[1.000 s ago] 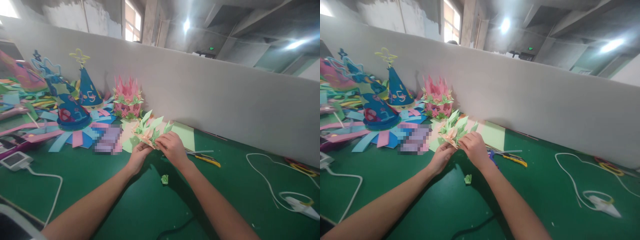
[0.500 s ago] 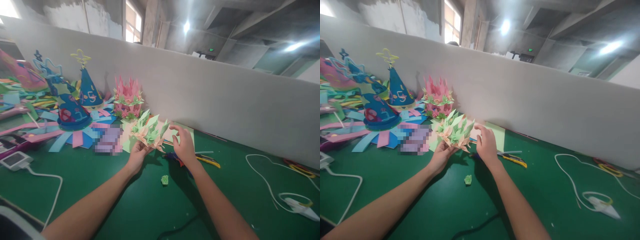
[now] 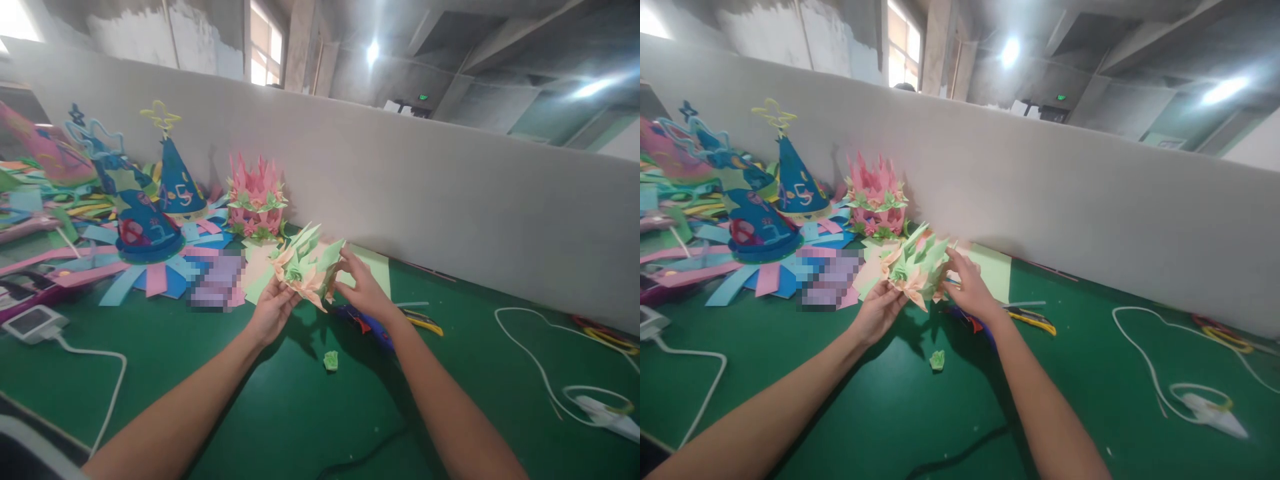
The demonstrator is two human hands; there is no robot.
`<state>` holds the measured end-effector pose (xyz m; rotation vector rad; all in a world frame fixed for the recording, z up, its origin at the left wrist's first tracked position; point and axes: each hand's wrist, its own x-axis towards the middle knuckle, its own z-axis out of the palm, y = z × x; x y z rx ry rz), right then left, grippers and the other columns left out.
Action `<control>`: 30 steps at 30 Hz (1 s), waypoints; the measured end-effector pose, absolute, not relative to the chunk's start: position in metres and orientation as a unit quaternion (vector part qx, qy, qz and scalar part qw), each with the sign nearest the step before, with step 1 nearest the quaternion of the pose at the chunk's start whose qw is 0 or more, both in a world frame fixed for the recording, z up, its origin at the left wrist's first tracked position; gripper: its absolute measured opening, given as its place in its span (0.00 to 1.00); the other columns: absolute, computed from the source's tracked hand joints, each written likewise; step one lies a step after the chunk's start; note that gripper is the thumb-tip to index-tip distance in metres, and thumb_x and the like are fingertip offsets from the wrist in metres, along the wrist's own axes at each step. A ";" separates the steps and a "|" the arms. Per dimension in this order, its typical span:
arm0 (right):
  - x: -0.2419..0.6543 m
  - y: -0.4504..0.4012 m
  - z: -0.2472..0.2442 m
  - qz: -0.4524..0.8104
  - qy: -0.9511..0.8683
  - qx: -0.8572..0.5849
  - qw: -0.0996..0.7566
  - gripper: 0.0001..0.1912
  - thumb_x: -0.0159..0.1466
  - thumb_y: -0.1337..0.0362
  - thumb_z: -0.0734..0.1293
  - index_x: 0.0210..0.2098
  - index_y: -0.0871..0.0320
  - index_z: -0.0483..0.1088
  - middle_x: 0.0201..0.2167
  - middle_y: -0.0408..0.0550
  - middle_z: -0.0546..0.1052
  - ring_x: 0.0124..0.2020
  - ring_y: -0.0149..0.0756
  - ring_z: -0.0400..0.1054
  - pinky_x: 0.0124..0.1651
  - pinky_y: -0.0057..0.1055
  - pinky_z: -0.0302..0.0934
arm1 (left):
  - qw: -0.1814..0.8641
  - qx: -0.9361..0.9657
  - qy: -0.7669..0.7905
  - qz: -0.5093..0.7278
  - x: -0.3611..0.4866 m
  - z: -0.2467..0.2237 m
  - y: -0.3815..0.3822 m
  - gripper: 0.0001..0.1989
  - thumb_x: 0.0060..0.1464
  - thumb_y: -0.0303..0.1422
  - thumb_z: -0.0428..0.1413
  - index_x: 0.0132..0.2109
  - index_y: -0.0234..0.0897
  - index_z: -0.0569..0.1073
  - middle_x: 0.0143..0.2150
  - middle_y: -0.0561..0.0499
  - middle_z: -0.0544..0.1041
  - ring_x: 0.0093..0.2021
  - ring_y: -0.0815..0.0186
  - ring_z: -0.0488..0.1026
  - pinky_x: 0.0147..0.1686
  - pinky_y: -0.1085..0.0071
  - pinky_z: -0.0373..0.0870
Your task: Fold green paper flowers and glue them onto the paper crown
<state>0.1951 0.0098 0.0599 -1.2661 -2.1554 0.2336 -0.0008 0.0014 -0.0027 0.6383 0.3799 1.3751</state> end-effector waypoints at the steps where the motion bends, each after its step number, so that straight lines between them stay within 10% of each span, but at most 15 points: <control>1: 0.195 0.009 0.064 0.079 -0.818 -0.478 0.310 0.31 0.59 0.66 0.61 0.60 0.53 0.49 0.43 0.49 0.72 0.51 0.43 0.60 0.55 0.46 0.47 | 0.710 0.286 0.171 0.620 -0.002 -0.001 0.001 0.12 0.45 0.27 0.61 0.40 0.39 0.72 0.39 0.54 0.76 0.39 0.69 0.73 0.43 0.72 0.68; 19: 0.161 -0.010 0.078 -0.122 -0.815 -0.490 0.285 0.22 0.63 0.67 0.57 0.56 0.51 0.60 0.37 0.48 0.75 0.39 0.42 0.60 0.42 0.40 0.47 | 0.730 0.365 0.180 0.549 0.006 -0.006 -0.004 0.16 0.44 0.32 0.63 0.42 0.37 0.74 0.45 0.48 0.76 0.48 0.62 0.71 0.54 0.62 0.61; 24: 0.172 -0.022 0.071 -0.124 -0.783 -0.499 0.349 0.19 0.62 0.66 0.58 0.53 0.54 0.59 0.47 0.51 0.69 0.48 0.45 0.59 0.50 0.42 0.49 | 0.726 0.349 0.222 0.550 0.005 -0.006 -0.002 0.11 0.45 0.36 0.61 0.36 0.35 0.74 0.38 0.49 0.76 0.42 0.65 0.73 0.50 0.65 0.66; 30: 0.242 -0.044 0.034 -0.054 -0.690 -0.627 0.357 0.12 0.59 0.59 0.62 0.39 0.58 0.61 0.34 0.50 0.67 0.35 0.40 0.63 0.38 0.36 0.60 | 0.733 0.303 0.228 0.565 0.005 -0.008 -0.001 0.08 0.44 0.34 0.62 0.27 0.33 0.72 0.26 0.56 0.70 0.33 0.71 0.70 0.45 0.65 0.70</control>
